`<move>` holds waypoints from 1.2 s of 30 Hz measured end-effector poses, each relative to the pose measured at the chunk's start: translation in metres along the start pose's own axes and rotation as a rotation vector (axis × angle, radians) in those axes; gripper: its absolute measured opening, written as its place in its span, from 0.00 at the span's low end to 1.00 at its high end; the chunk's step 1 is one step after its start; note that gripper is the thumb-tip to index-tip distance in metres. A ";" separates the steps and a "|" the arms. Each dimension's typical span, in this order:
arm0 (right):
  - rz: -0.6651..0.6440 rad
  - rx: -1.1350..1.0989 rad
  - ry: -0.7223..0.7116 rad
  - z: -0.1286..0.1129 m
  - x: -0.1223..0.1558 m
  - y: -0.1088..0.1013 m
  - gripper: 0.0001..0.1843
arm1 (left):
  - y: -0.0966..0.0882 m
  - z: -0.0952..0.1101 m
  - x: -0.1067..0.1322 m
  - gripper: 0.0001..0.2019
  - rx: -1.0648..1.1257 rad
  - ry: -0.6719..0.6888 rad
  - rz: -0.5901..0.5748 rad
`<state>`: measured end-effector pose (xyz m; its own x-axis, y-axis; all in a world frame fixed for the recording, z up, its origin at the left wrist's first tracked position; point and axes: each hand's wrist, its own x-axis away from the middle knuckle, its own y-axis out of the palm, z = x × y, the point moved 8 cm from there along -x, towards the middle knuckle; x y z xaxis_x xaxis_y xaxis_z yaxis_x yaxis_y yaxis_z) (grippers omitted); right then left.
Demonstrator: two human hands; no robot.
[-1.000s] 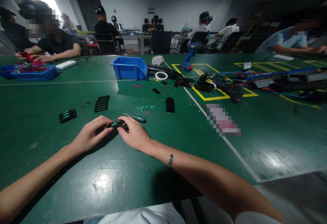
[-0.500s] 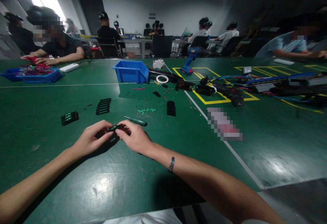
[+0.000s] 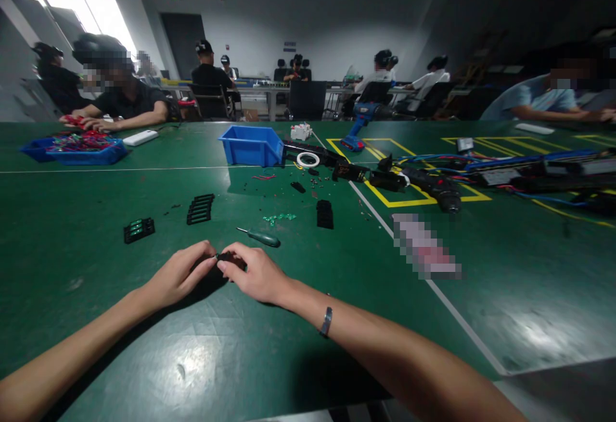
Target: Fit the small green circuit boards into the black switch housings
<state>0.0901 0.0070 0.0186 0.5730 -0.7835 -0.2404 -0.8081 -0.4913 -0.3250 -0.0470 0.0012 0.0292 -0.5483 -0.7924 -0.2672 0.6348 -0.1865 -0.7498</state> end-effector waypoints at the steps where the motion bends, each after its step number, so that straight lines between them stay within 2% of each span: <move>1: -0.001 0.005 -0.001 -0.001 0.000 0.000 0.08 | 0.000 0.000 0.000 0.09 0.000 -0.008 0.003; 10: 0.017 0.026 0.004 0.005 -0.002 0.000 0.07 | 0.001 -0.003 0.000 0.10 0.009 -0.022 0.041; 17: 0.060 -0.240 0.094 0.020 -0.006 0.000 0.11 | -0.002 -0.004 -0.003 0.10 0.092 -0.029 0.103; 23: 0.180 -0.369 0.117 0.027 -0.012 -0.017 0.14 | -0.005 -0.007 -0.002 0.09 0.146 -0.071 0.191; 26: 0.214 -0.471 0.131 0.032 -0.014 -0.023 0.15 | -0.006 -0.006 -0.003 0.15 0.171 -0.085 0.250; 30: 0.164 -0.636 0.164 0.037 -0.015 -0.024 0.13 | -0.001 0.006 -0.014 0.21 0.192 -0.002 0.240; 36: 0.124 -0.825 0.230 0.047 -0.017 -0.032 0.11 | 0.013 0.016 -0.040 0.22 0.226 0.061 0.190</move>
<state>0.1120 0.0540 -0.0098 0.5046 -0.8633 -0.0104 -0.7547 -0.4469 0.4803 -0.0082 0.0215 0.0399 -0.4353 -0.7906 -0.4307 0.8305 -0.1679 -0.5311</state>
